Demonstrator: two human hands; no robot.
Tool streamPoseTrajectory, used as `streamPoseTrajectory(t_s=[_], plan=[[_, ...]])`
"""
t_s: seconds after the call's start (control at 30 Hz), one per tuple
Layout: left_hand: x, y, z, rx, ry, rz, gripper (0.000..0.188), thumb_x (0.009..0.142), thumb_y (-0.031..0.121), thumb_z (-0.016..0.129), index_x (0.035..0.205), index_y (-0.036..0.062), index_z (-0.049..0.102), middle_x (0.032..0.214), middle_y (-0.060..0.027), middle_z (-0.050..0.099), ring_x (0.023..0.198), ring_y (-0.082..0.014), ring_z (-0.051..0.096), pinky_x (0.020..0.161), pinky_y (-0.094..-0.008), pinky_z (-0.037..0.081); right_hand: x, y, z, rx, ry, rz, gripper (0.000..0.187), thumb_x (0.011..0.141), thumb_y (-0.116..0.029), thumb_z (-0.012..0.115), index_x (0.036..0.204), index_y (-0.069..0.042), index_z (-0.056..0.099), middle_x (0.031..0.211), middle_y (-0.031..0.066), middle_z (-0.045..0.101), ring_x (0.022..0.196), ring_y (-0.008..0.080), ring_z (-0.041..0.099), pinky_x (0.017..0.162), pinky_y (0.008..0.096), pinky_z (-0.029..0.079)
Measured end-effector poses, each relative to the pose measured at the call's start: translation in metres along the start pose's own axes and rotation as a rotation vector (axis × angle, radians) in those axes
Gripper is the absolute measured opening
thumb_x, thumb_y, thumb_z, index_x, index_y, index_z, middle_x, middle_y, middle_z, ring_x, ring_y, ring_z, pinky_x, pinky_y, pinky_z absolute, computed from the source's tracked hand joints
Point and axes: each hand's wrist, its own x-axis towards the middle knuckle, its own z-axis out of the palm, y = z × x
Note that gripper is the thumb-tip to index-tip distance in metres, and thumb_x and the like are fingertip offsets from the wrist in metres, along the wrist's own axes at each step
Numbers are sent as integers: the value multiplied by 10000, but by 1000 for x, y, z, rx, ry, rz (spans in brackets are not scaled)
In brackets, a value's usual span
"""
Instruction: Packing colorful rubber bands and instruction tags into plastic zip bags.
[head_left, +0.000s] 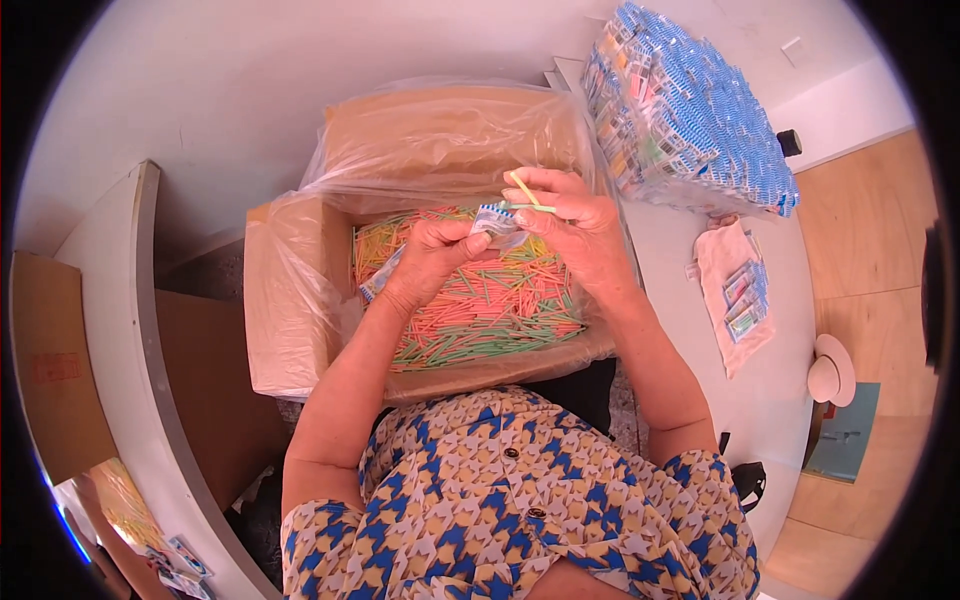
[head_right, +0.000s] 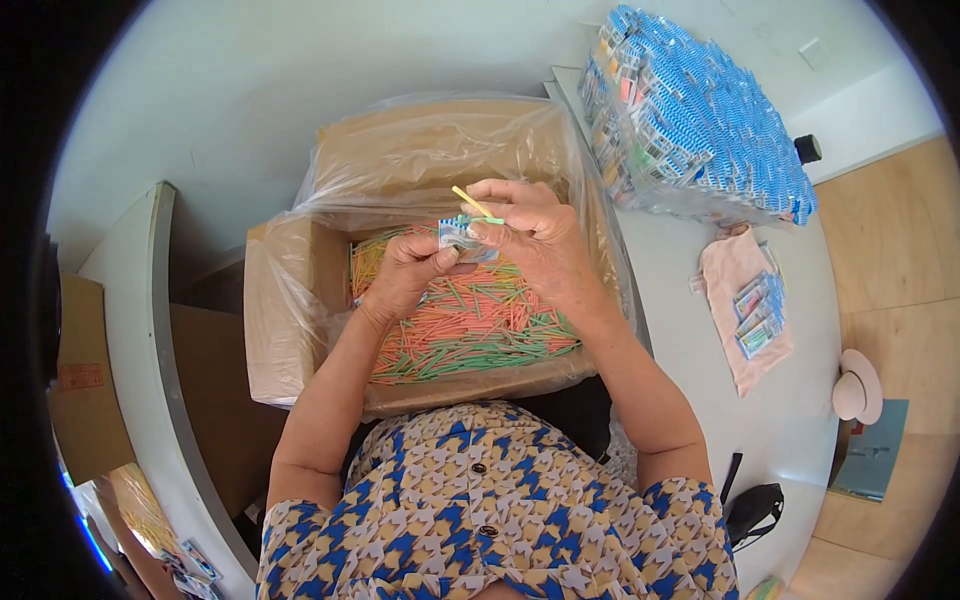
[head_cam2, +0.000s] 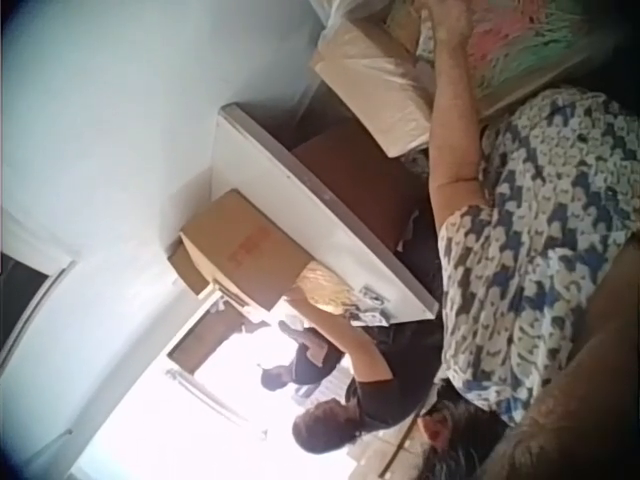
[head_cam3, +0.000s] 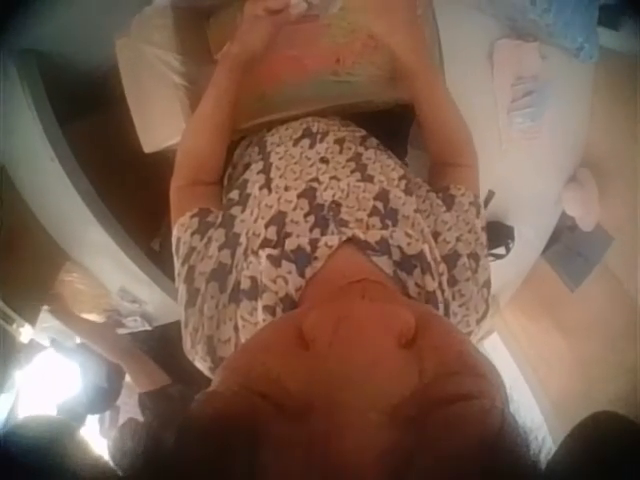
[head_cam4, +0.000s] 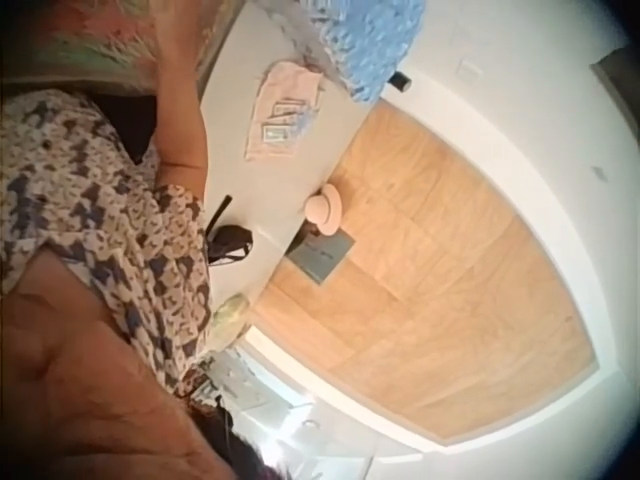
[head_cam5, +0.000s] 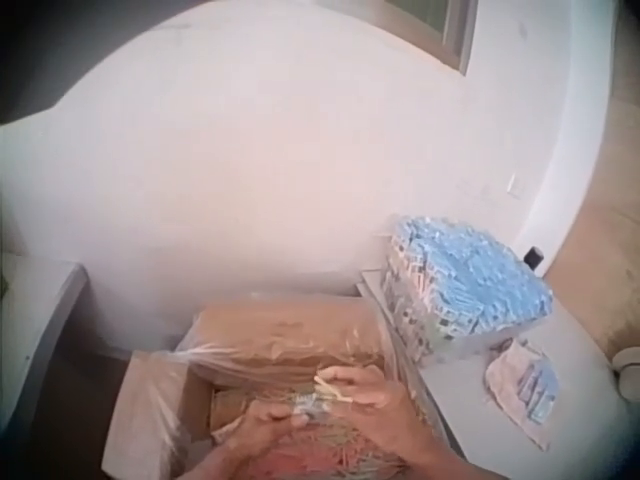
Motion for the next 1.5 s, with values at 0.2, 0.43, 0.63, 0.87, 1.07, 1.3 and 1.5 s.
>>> streamPoseTrajectory(t_s=[0.2, 0.43, 0.63, 0.87, 1.07, 1.3, 1.5], plan=[[-1, 6, 4, 18, -33, -16, 184, 890, 92, 592, 1024, -11, 664, 975, -69, 669, 942, -163, 625, 879, -321, 520, 4, -6, -17, -118, -111, -42, 216, 850, -55, 632, 1054, 10, 665, 1175, 108, 590, 1090, 175, 539, 886, 298, 458], [-1, 7, 3, 55, -26, -22, 180, 890, 70, 582, 1029, -8, 667, 957, -68, 674, 916, -146, 625, 863, -307, 522, 3, -16, -19, 161, -99, 105, 228, 886, -112, 602, 1065, 18, 658, 1211, 96, 567, 1095, 162, 527, 885, 294, 446], [-1, 7, 2, 123, -72, -9, 183, 889, 67, 583, 1034, -5, 668, 957, -66, 674, 900, -144, 629, 854, -314, 530, -2, -4, -4, 15, -159, 33, 230, 876, -119, 613, 1061, 6, 664, 1227, 92, 562, 1111, 183, 525, 904, 303, 436], [-2, 8, 5, 57, -84, 7, 192, 890, 66, 577, 1043, -14, 661, 972, -73, 672, 923, -165, 630, 862, -329, 532, 1, -6, -16, 10, -148, 6, 187, 856, -82, 622, 1018, -10, 684, 1188, 130, 598, 1031, 204, 580, 875, 287, 465], [0, 2, 2, 26, -59, -7, 213, 876, 141, 630, 1030, 2, 677, 940, -64, 678, 869, -114, 624, 802, -275, 534, 8, -17, -30, 107, 30, 23, 139, 848, -77, 634, 930, 20, 690, 1129, 115, 631, 1010, 178, 583, 871, 286, 467], [0, 3, 4, 4, -73, -10, 208, 869, 129, 636, 1024, -4, 676, 923, -68, 680, 861, -118, 627, 803, -273, 530, 6, -17, -27, -226, -25, -180, 107, 823, -87, 652, 871, 0, 692, 1070, 91, 660, 930, 180, 588, 828, 297, 471], [-2, 3, 5, 46, -115, -38, 211, 876, 136, 630, 1029, -2, 676, 933, -62, 681, 855, -116, 625, 796, -273, 525, 7, -20, -19, -362, -68, -311, 101, 808, -95, 664, 826, 3, 678, 1027, 85, 670, 909, 177, 588, 790, 308, 467]])
